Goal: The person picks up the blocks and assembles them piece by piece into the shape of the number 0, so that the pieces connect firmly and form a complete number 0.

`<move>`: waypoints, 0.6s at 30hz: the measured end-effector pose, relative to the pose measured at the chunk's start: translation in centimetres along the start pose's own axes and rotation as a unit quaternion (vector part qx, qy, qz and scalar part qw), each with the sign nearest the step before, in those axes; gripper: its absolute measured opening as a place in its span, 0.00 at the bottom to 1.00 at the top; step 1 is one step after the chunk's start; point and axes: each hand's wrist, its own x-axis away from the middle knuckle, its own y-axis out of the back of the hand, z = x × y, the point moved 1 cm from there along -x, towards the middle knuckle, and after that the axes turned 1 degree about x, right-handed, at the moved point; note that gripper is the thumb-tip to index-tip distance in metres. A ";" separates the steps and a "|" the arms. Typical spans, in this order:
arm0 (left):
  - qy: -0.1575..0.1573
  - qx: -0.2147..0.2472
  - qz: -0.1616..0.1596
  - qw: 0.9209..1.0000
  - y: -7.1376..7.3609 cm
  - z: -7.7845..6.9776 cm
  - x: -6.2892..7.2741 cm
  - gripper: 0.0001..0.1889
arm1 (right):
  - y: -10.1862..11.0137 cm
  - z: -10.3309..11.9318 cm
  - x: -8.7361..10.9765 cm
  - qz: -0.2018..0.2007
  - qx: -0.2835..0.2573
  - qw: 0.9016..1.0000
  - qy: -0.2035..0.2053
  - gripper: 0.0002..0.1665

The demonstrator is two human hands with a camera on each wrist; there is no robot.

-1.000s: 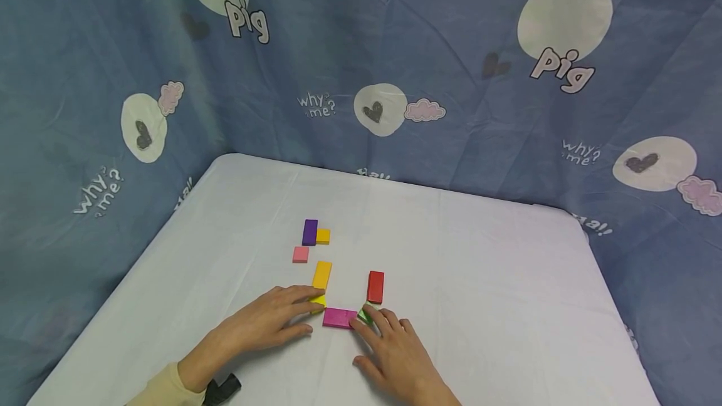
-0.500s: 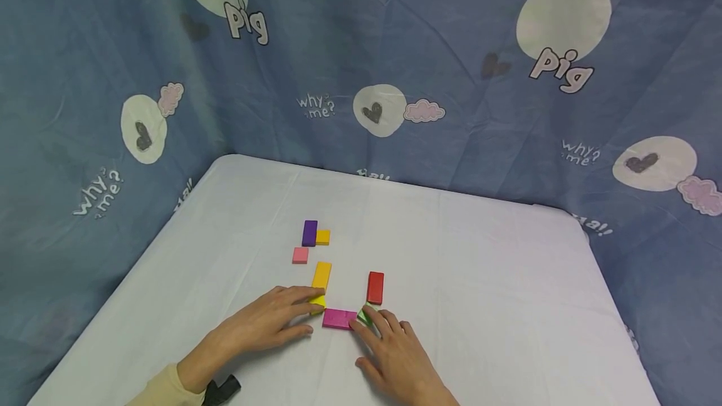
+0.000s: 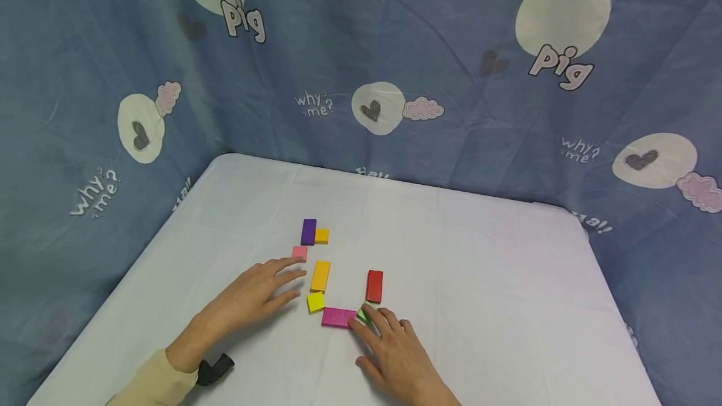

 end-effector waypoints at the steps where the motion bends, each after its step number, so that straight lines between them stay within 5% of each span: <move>1: 0.008 -0.005 -0.006 1.000 0.1 0.3 -0.1 0.23 | 0.0 0.0 0.0 -0.004 -0.001 1.000 0.001 0.39; 9: 0.028 -0.027 -0.030 0.999 -0.4 1.7 -0.9 0.22 | 0.1 -0.1 0.0 0.003 -0.014 1.000 -0.002 0.39; 18: 0.015 -0.030 0.002 0.999 -0.8 2.5 -1.9 0.23 | 0.1 -0.1 0.0 0.007 -0.012 1.000 0.003 0.38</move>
